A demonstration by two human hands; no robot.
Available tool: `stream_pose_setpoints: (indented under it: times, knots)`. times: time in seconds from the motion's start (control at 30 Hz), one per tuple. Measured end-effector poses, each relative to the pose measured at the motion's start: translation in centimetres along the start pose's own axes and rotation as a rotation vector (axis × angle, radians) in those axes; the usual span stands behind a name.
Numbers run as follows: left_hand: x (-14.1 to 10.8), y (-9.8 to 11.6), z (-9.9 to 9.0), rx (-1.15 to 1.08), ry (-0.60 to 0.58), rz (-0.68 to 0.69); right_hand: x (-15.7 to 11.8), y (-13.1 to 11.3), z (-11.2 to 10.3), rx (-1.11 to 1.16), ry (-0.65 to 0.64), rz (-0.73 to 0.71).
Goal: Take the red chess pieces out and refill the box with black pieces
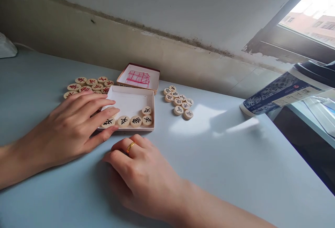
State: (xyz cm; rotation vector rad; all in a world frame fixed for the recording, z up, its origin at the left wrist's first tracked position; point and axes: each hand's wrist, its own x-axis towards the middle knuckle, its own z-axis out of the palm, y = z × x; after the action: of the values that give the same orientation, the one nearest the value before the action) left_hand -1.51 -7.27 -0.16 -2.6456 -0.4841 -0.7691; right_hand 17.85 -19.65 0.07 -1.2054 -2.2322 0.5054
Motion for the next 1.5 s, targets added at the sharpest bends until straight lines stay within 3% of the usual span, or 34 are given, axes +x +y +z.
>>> stream_pose_setpoints:
  times: [0.2, 0.53, 0.73, 0.9, 1.0, 1.17, 1.5]
  knots:
    - [-0.1, 1.2, -1.0, -0.26, 0.068, 0.181, 0.0, 0.2, 0.0, -0.022, 0.026, -0.054]
    - [-1.1, 1.0, -0.4, -0.321, 0.057, 0.191, 0.0, 0.3, 0.0, -0.065, 0.031, -0.064]
    - [-1.0, 1.2, -0.6, -0.29, -0.1, 0.205, -0.4, 0.5, -1.6, -0.555, 0.347, -0.193]
    - [-1.1, 1.1, -0.4, -0.258, -0.095, 0.231, -0.2, 2.1, -3.2, -0.994, 0.411, -0.016]
    - [-1.2, 1.1, -0.3, -0.285, -0.094, 0.227, -0.1, 4.3, -3.3, -1.103, 0.389, 0.166]
    - [-1.2, 1.2, -0.3, -0.319, -0.106, 0.198, -0.4, 6.7, -3.0, -1.026, 0.254, 0.228]
    - [-1.4, 1.1, -0.4, -0.333, -0.115, 0.216, -0.7, 6.5, -2.8, -0.993, 0.22, 0.31]
